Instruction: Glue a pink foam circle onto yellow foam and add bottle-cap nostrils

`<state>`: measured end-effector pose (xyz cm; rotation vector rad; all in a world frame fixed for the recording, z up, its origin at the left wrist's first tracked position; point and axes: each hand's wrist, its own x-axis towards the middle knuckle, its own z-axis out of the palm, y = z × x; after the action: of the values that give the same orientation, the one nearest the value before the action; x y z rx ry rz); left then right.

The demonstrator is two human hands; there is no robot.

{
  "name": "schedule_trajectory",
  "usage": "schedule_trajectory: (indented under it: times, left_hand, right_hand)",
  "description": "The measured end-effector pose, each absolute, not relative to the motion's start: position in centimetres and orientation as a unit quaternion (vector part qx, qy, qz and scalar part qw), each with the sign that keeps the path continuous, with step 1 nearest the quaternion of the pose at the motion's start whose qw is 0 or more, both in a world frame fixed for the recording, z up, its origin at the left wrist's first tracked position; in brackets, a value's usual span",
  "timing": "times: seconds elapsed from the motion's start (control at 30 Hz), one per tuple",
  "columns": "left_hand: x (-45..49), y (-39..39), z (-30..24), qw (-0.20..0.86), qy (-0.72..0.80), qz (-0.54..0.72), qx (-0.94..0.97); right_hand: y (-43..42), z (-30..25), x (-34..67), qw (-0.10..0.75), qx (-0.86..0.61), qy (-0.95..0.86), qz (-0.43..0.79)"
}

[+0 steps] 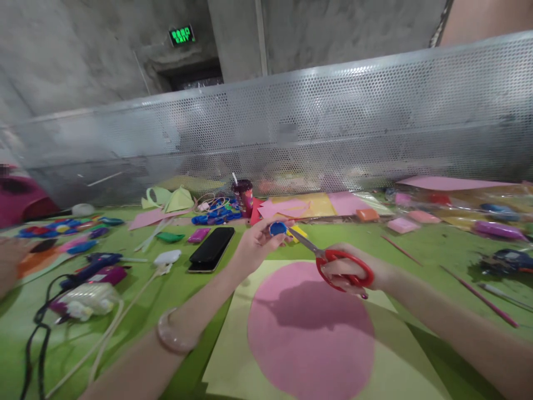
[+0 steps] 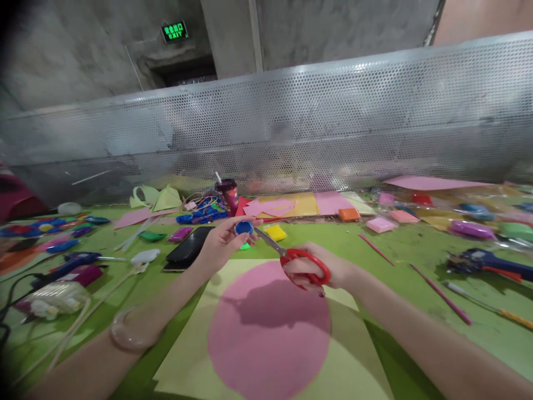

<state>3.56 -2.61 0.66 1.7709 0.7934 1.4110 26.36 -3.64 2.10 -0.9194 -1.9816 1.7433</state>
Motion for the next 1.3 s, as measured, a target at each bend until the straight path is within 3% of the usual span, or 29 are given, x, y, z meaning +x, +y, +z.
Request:
schedule_trajectory:
  times: [0.17,0.43,0.67,0.93,1.3]
  left_hand:
    - [3.2,-2.4,0.5,0.446,0.254,0.532,0.674]
    - [3.4,-2.2,0.4,0.478,0.249,0.553,0.635]
    - [3.8,-2.0,0.3,0.433,0.286,0.618,0.591]
    - [4.1,-2.2,-0.1,0.406,0.318,0.611,0.601]
    - [4.0,-2.2,-0.2,0.411,0.295,0.620,0.600]
  right_hand:
    - [-3.8,2.0,26.5,0.155,-0.314,-0.684,0.640]
    - [-3.5,1.9,26.3,0.170,-0.296,-0.683,0.646]
    - [-4.0,1.7,25.3,0.232,-0.428,-0.739,0.467]
    - [-3.4,0.6,25.5,0.244,-0.465,-0.841,0.132]
    - [-3.7,0.4,25.1,0.218,-0.506,-0.834,0.016]
